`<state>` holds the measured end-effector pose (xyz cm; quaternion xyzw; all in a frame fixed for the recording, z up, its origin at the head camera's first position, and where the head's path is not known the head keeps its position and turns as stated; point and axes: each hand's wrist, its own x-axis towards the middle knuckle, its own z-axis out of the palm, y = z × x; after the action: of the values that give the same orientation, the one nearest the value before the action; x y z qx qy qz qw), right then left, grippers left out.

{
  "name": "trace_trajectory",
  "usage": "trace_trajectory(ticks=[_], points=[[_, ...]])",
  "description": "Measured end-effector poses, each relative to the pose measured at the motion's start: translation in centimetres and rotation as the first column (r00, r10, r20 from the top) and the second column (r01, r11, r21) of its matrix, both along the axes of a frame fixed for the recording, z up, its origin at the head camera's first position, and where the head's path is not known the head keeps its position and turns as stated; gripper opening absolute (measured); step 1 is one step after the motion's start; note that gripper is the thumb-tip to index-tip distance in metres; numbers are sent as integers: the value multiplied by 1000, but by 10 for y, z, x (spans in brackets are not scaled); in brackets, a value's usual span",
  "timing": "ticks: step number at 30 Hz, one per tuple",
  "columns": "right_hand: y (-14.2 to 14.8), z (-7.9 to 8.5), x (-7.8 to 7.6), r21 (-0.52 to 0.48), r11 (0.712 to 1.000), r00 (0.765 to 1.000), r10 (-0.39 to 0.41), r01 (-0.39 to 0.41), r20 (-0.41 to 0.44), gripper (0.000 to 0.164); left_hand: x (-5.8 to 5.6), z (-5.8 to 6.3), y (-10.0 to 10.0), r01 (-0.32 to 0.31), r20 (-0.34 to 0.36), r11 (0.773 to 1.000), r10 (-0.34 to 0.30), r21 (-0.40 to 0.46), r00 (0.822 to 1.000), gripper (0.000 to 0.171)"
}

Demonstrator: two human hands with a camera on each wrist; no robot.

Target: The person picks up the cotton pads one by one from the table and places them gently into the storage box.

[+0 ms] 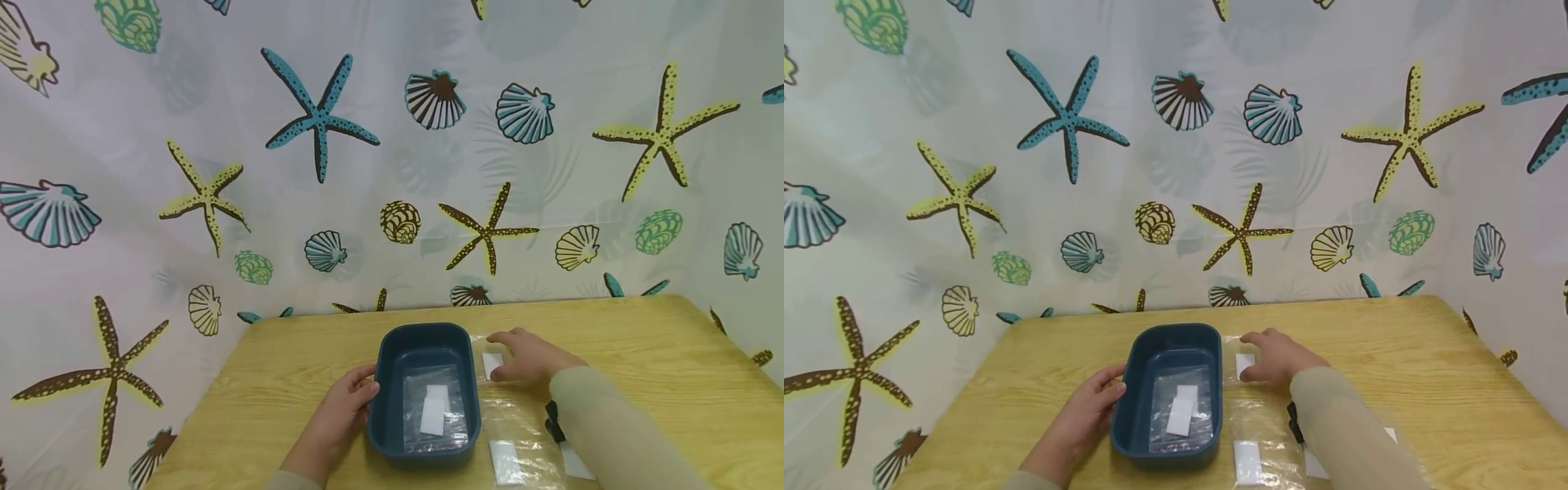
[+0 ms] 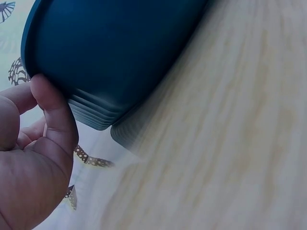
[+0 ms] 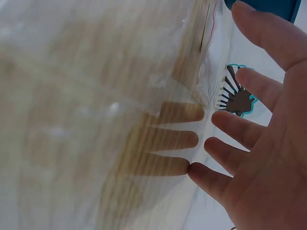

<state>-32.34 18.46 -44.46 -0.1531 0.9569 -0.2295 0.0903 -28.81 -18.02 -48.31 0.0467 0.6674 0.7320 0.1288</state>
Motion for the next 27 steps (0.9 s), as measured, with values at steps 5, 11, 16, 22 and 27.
trace_trajectory(ticks=[5, 11, 16, 22, 27], points=[[-5, 0, -7, 27, 1000, 1000, -8, 8, 6, 76, 1, 0, 0, 2, 7, 1000, -2, 7, 1000, 49], [-4, -1, -10, 46, 999, 1000, -28, 27, 11, 79, 2, 3, -2, 16, 9, 1000, -16, 16, 1000, 49], [-2, -4, -8, 87, 996, 999, -32, 30, 13, 79, 3, 2, -3, 37, 9, 999, -37, 13, 999, 50], [-3, -6, -7, 114, 993, 1000, -31, 31, -6, 73, 4, 1, -5, 32, 6, 999, -32, 6, 999, 51], [-1, -8, -9, 122, 992, 1000, -18, 19, -10, 69, 3, 3, -4, 25, 8, 1000, -25, 0, 1000, 51]])
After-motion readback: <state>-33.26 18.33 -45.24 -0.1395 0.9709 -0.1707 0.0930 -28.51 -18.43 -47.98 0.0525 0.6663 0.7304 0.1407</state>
